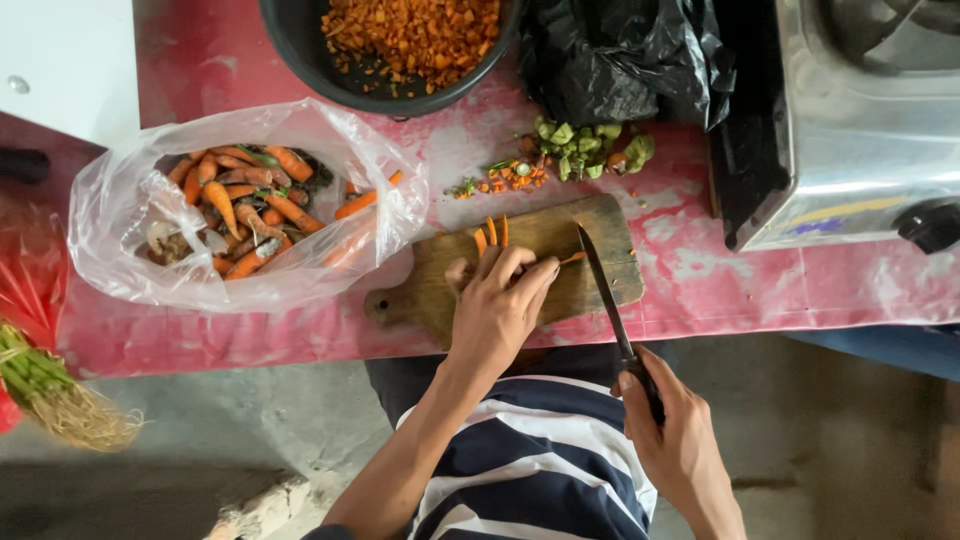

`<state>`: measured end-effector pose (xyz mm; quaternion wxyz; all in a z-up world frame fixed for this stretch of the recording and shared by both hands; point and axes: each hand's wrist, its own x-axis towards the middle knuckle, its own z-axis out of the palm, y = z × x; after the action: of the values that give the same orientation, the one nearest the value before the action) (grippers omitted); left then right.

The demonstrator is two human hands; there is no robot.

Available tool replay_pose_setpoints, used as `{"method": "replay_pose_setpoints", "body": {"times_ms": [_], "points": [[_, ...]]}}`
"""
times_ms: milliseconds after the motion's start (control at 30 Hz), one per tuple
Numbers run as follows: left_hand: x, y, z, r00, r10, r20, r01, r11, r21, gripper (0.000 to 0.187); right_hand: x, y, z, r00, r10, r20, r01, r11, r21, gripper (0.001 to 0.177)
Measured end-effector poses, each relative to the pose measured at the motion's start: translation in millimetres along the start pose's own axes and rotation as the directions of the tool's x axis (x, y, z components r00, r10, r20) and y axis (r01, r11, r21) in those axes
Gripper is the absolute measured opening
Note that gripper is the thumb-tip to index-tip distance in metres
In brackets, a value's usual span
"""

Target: The person cuts carrots into slices and then into smaller pieces using a knife on a wooden board.

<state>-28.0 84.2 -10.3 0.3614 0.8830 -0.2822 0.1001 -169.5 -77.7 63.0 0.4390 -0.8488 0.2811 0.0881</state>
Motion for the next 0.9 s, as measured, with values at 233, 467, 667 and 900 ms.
{"method": "replay_pose_setpoints", "body": {"times_ms": [233, 467, 667, 900], "points": [[-0.8, -2.0, 0.1, 0.999, 0.016, -0.029, -0.016, 1.0, 0.013, 0.018, -9.1, 3.2, 0.3, 0.998, -0.051, -0.022, 0.052, 0.998, 0.029, 0.029], [-1.3, -3.8, -1.7, 0.999, 0.017, -0.034, -0.018, 0.999, -0.028, 0.018, 7.8, 24.6, 29.6, 0.99, -0.107, -0.097, 0.092, 0.986, -0.141, 0.023], [-4.0, -3.1, -1.6, 0.999, 0.029, -0.013, -0.03, 0.999, -0.037, 0.02, 22.4, 8.2, 18.0, 0.996, -0.074, -0.052, 0.062, 0.976, -0.209, 0.025], [-6.7, -6.4, -0.7, 1.0, -0.02, -0.013, 0.019, 0.995, -0.093, 0.014, 8.8, -2.0, 10.7, 0.995, 0.1, -0.027, -0.103, 0.99, -0.099, 0.028]]}}
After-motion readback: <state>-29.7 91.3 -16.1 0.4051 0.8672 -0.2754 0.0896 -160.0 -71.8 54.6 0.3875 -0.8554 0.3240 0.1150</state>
